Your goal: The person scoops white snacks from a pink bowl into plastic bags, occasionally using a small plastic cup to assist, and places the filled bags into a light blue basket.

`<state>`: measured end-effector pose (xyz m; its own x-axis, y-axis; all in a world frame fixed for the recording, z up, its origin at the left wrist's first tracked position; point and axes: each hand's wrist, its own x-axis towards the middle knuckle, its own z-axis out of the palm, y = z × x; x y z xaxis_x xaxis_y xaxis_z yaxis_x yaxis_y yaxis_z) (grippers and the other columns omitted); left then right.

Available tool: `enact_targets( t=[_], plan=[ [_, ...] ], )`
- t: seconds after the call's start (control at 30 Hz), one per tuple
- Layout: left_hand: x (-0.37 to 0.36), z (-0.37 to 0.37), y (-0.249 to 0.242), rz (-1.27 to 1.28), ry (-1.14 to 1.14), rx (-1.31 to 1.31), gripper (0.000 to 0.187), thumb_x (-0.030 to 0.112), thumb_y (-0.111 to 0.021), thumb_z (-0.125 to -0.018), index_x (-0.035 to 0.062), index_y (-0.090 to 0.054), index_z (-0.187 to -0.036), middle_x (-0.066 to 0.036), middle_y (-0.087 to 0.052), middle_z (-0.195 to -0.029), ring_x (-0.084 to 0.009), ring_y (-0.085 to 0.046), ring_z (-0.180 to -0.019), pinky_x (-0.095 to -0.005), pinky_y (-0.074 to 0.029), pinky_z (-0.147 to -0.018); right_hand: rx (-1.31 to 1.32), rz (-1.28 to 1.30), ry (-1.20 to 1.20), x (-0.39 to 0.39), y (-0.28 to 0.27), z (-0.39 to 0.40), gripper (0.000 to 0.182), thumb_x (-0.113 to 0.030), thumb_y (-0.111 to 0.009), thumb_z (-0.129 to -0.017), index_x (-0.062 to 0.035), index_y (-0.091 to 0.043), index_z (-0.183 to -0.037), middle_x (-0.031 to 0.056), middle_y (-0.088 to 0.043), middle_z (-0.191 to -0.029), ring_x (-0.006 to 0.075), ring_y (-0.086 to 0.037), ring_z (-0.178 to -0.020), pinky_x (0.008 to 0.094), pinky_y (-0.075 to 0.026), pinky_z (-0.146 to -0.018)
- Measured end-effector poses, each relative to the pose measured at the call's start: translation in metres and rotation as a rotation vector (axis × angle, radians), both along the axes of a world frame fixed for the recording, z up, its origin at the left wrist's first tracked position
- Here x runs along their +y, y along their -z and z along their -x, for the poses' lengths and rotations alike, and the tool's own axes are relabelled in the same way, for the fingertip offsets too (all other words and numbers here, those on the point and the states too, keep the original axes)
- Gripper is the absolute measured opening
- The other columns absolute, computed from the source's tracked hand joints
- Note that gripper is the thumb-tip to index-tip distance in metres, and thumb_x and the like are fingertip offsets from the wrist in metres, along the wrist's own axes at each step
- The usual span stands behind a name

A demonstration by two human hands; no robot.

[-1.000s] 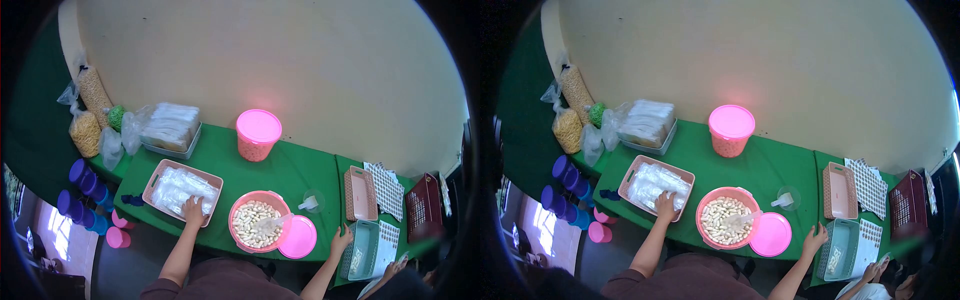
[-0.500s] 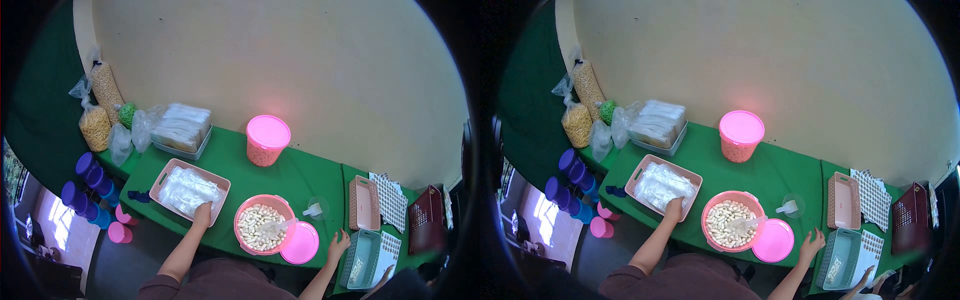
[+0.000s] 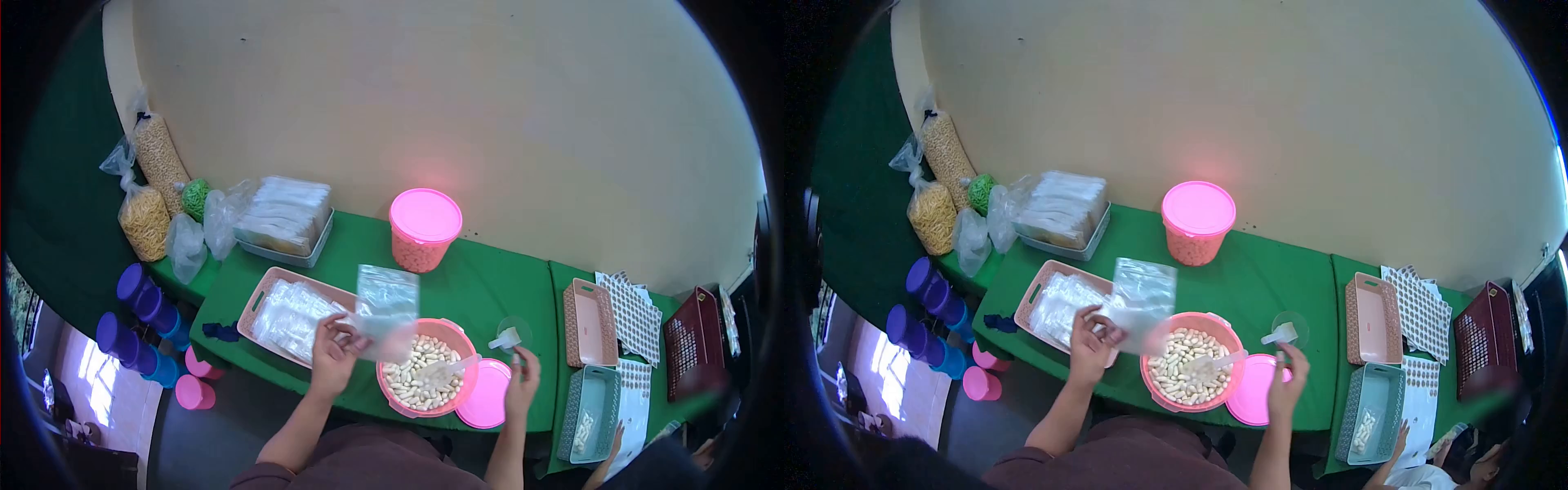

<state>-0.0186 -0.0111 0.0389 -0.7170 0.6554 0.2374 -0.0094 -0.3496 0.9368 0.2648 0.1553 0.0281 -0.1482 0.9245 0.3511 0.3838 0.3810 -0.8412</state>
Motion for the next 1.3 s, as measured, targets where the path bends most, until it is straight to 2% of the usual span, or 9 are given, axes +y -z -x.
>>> enact_targets(
  t=[0.13,0.27,0.37,0.43,0.6,0.7,1.0,1.23,1.3],
  plan=[
    [0.001,-0.043,-0.002,-0.092,0.354,-0.198,0.046,-0.007,-0.062,-0.084,0.0049,-0.039,-0.122,-0.008,-0.05,-0.105,-0.0186,-0.059,-0.103,-0.0328,-0.053,-0.089,0.308,0.299,-0.738,-0.035,-0.015,0.035,0.031,-0.017,-0.055,-0.092,-0.0008,-0.057,-0.119,0.0111,-0.058,-0.12,0.0225,-0.052,-0.113,0.035,-0.04,-0.096],
    [0.003,-0.052,0.002,-0.076,0.424,-0.101,0.047,-0.006,-0.063,-0.084,0.0053,-0.038,-0.122,-0.008,-0.049,-0.104,-0.0219,-0.058,-0.107,-0.0328,-0.052,-0.089,0.121,0.221,-0.792,-0.058,-0.04,0.049,0.023,-0.008,-0.06,-0.088,-0.0009,-0.062,-0.11,0.0099,-0.066,-0.101,0.0202,-0.06,-0.095,0.0326,-0.046,-0.085],
    [0.002,-0.038,-0.009,-0.079,0.568,-0.142,0.081,0.0,-0.072,-0.079,0.0112,-0.022,-0.143,-0.016,-0.053,-0.123,-0.0221,-0.054,-0.117,-0.032,-0.05,-0.092,0.072,0.275,-0.79,-0.059,-0.038,0.051,0.013,-0.004,-0.06,-0.088,0.0006,-0.066,-0.098,0.0105,-0.067,-0.094,0.0189,-0.063,-0.089,0.0317,-0.048,-0.08],
    [0.003,-0.035,-0.01,-0.132,0.638,-0.21,0.088,-0.001,-0.072,-0.079,0.0084,-0.017,-0.147,-0.019,-0.051,-0.13,-0.0206,-0.055,-0.116,-0.0325,-0.05,-0.092,-0.08,0.203,-0.952,-0.058,-0.041,0.053,0.012,-0.005,-0.059,-0.089,0.0012,-0.065,-0.097,0.01,-0.067,-0.092,0.0187,-0.063,-0.088,0.0306,-0.049,-0.078],
    [0.007,-0.042,-0.003,0.047,0.437,-0.468,0.06,-0.003,-0.068,-0.082,-0.0036,-0.039,-0.134,-0.015,-0.063,-0.113,-0.0216,-0.064,-0.1,-0.0327,-0.054,-0.089,-0.067,0.318,-0.893,-0.064,-0.032,0.056,0.015,-0.008,-0.058,-0.091,0.0013,-0.065,-0.1,0.0089,-0.066,-0.089,0.017,-0.063,-0.085,0.0294,-0.049,-0.076],
    [0.01,-0.044,-0.004,0.073,0.307,-0.581,0.047,-0.002,-0.07,-0.081,-0.0035,-0.05,-0.123,-0.014,-0.066,-0.102,-0.0206,-0.067,-0.091,-0.0324,-0.056,-0.084,0.015,0.496,-0.815,-0.067,-0.029,0.054,0.017,-0.011,-0.057,-0.092,0.0012,-0.065,-0.1,0.0082,-0.066,-0.085,0.015,-0.064,-0.08,0.0286,-0.051,-0.072],
    [0.006,-0.04,-0.005,0.09,0.217,-0.537,0.038,-0.002,-0.075,-0.075,-0.0011,-0.057,-0.109,-0.009,-0.068,-0.093,-0.0179,-0.067,-0.082,-0.0285,-0.057,-0.074,0.212,0.798,-0.759,-0.075,-0.027,0.056,0.027,-0.024,-0.053,-0.097,0.0013,-0.065,-0.097,0.0052,-0.064,-0.077,0.0085,-0.059,-0.066,0.0231,-0.049,-0.056],
    [0.005,-0.039,-0.009,-0.142,0.294,-0.576,0.038,0.005,-0.072,-0.081,-0.0017,-0.054,-0.115,-0.012,-0.061,-0.112,-0.0187,-0.06,-0.102,-0.0294,-0.051,-0.087,0.18,0.79,-0.786,-0.078,-0.021,0.06,0.026,-0.023,-0.054,-0.097,0.0021,-0.063,-0.096,0.0024,-0.06,-0.07,0.007,-0.055,-0.06,0.0217,-0.045,-0.051],
    [0.002,-0.036,-0.021,-0.177,0.523,-0.588,0.043,0.008,-0.067,-0.085,-0.0027,-0.049,-0.122,-0.014,-0.057,-0.12,-0.0227,-0.056,-0.113,-0.0358,-0.046,-0.098,0.171,0.785,-0.793,-0.082,-0.018,0.06,0.026,-0.023,-0.055,-0.097,0.0018,-0.063,-0.096,0.0014,-0.059,-0.069,0.0069,-0.055,-0.059,0.0216,-0.045,-0.051]
  ],
)
